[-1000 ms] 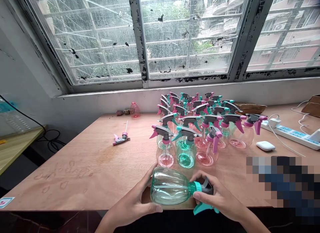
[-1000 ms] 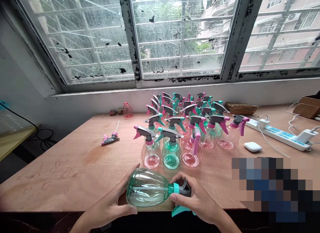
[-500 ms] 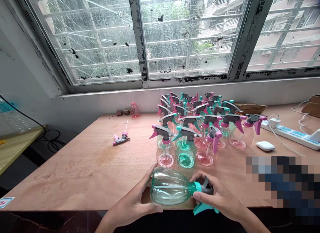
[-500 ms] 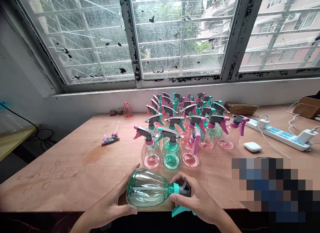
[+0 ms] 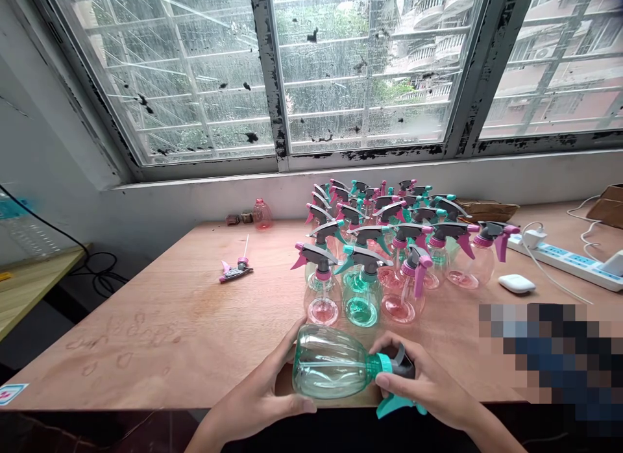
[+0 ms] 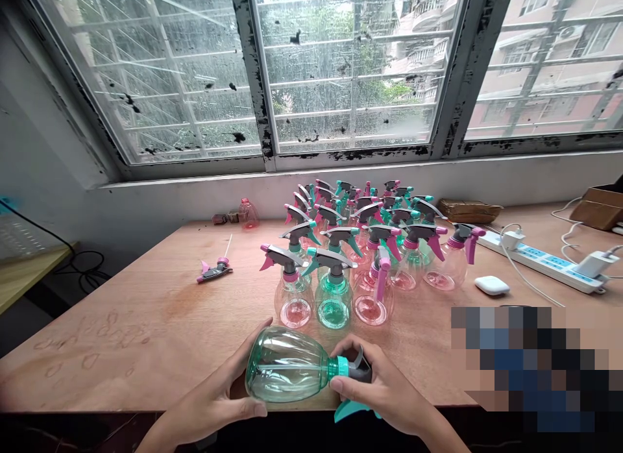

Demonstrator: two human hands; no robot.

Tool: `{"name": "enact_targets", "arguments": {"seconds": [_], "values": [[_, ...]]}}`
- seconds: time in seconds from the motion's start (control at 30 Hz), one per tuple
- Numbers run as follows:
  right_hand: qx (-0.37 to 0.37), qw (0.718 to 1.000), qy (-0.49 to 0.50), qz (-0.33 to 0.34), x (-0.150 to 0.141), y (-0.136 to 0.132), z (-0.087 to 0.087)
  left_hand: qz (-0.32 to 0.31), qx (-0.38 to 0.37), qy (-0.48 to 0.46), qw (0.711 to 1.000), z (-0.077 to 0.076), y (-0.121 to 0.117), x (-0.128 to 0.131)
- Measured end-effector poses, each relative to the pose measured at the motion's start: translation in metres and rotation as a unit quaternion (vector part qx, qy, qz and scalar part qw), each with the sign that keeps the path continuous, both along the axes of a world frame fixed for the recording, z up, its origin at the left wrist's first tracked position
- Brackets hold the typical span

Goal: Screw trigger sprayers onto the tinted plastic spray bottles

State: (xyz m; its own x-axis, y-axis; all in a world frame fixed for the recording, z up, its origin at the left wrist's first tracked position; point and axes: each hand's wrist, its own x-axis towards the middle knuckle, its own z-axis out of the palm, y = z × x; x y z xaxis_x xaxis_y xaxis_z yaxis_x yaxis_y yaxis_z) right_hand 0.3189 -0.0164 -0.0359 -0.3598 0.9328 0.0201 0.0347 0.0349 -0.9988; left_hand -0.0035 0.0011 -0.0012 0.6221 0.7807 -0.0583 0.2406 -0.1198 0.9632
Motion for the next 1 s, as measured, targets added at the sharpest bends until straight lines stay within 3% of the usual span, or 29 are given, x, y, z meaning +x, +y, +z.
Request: {"name": "enact_targets", "arguments": {"seconds": [0.5,1.0], "values": [[0.0,1.0,-0.01,0.016,0.0041,0.0029,-0.0082,0.003,-0.002,-0.006,1.0,0.0002,-0.0009,0.0008],[0.002,1.0,-0.004,0.002,0.0027,-0.0015,-0.0037,0.004,0.002,-0.015,1.0,-0.0022,-0.0006,-0.0008]]}}
